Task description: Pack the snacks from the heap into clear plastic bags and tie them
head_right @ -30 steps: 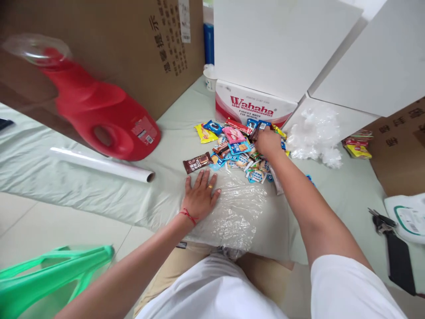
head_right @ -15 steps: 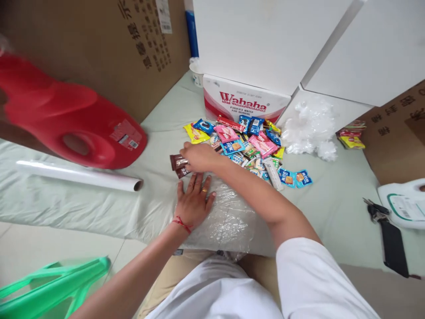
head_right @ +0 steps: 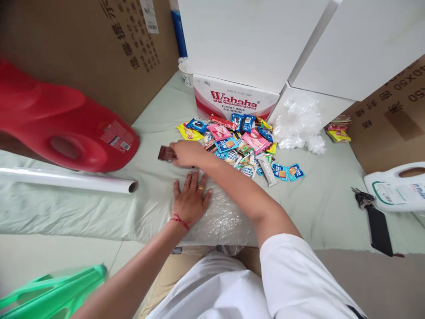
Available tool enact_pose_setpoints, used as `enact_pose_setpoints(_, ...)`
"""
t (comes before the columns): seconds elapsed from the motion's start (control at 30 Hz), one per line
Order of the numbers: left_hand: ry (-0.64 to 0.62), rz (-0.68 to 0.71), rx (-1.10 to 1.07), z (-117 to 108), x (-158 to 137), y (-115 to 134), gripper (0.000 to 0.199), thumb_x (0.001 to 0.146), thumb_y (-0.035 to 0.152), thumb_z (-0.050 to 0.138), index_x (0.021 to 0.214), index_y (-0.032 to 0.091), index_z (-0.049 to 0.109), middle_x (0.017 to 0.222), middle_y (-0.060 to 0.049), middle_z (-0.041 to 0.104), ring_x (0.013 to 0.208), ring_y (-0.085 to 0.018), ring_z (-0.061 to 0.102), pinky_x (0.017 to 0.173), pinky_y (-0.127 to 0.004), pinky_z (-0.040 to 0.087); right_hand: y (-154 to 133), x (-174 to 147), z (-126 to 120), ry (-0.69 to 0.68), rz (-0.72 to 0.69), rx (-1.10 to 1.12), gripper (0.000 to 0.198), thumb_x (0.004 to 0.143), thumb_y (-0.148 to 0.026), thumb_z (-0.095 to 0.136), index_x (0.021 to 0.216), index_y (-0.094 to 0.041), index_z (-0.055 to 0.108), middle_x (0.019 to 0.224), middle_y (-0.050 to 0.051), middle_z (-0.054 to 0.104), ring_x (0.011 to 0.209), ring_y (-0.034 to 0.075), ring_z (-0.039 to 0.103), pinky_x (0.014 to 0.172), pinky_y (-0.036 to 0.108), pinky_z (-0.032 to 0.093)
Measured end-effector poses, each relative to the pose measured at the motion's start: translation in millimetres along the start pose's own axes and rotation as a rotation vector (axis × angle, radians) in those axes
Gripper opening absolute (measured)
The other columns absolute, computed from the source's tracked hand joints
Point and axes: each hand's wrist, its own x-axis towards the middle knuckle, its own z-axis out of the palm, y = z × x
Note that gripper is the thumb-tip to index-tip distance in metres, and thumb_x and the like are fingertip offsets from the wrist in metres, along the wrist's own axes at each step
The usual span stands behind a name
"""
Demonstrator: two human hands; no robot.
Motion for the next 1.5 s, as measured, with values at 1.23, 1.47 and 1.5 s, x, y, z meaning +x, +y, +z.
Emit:
enact_pose_setpoints(1.23,0.017,-0.126,-0.292,-8.1,2.6,-10.9,0.063,0.109,0.04,0.009,0.147,0.026,0.058,0.163,-0.004,0.047,0.156,-0.022,0.034,0.13,-0.057,0.018,-43.7,-208.5,34.6,-0.185,0.398,0.021,0.04,0.096,-0.033,0.062,0.133,-0.019,0.057,0.123,0.015,0.067,0.106,0.031,0.069,0.078,0.037,0.053)
enact_pose_setpoints(1.47,0.029,-0.131,-0.304,-6.2,3.4,-13.1,0.064,0.109,0.041,0.008,0.147,0.027,0.059,0.163,-0.004,0.047,0.156,-0.022,0.035,0.13,-0.057,0.02,-36.2,-222.3,21.8,-0.137,0.45,0.025,0.043,0.095,-0.038,0.064,0.134,-0.022,0.057,0.121,0.012,0.068,0.102,0.03,0.071,0.075,0.035,0.052)
enact_pose_setpoints(1.5,0.03,-0.136,-0.308,-6.1,3.7,-13.4,0.065,0.109,0.041,0.008,0.146,0.027,0.059,0.162,-0.004,0.047,0.156,-0.022,0.036,0.13,-0.056,0.02,-38.2,-220.1,24.2,-0.141,0.43,0.029,0.044,0.095,-0.038,0.064,0.135,-0.022,0.057,0.121,0.012,0.068,0.102,0.03,0.07,0.075,0.036,0.053)
